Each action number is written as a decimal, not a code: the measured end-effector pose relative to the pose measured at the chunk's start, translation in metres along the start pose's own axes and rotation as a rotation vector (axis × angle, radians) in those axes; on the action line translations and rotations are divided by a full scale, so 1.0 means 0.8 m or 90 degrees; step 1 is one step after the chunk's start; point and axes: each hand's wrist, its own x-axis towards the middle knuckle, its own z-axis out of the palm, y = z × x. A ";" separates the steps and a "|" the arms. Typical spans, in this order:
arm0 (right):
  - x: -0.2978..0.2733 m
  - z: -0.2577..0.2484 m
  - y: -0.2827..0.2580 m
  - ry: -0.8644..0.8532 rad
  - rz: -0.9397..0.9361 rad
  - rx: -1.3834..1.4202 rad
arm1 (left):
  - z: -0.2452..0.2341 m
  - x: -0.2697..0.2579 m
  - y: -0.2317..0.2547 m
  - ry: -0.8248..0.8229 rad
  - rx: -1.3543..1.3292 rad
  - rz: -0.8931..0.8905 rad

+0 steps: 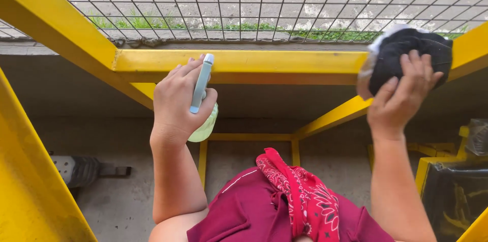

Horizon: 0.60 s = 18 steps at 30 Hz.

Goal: Spraying and wiping down various weight machines and exercise equipment in a gym.

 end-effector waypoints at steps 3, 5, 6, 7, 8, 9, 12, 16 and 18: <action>0.010 0.005 -0.069 0.005 0.044 0.077 | -0.002 0.002 0.007 -0.046 0.001 -0.045; 0.020 0.005 -0.127 -0.037 -0.025 0.184 | -0.003 0.000 0.006 -0.031 0.018 -0.021; 0.022 0.011 -0.151 -0.036 -0.023 0.186 | -0.005 -0.001 0.006 -0.033 0.021 -0.021; 0.026 0.018 -0.173 -0.067 -0.082 0.198 | -0.006 -0.001 0.005 -0.035 0.013 -0.024; 0.031 0.025 -0.195 -0.097 -0.141 0.210 | -0.008 -0.001 0.003 -0.037 0.006 -0.027; 0.039 0.030 -0.215 -0.095 -0.145 0.211 | -0.010 -0.004 -0.002 -0.032 0.007 -0.029; 0.055 0.046 -0.275 -0.155 -0.247 0.240 | -0.016 -0.020 -0.019 -0.047 -0.080 -0.101; 0.075 0.069 -0.340 -0.131 -0.382 0.189 | -0.026 -0.041 -0.046 0.014 -0.052 -0.085; 0.087 0.086 -0.367 -0.122 -0.441 0.127 | -0.027 -0.047 -0.057 0.035 0.004 -0.093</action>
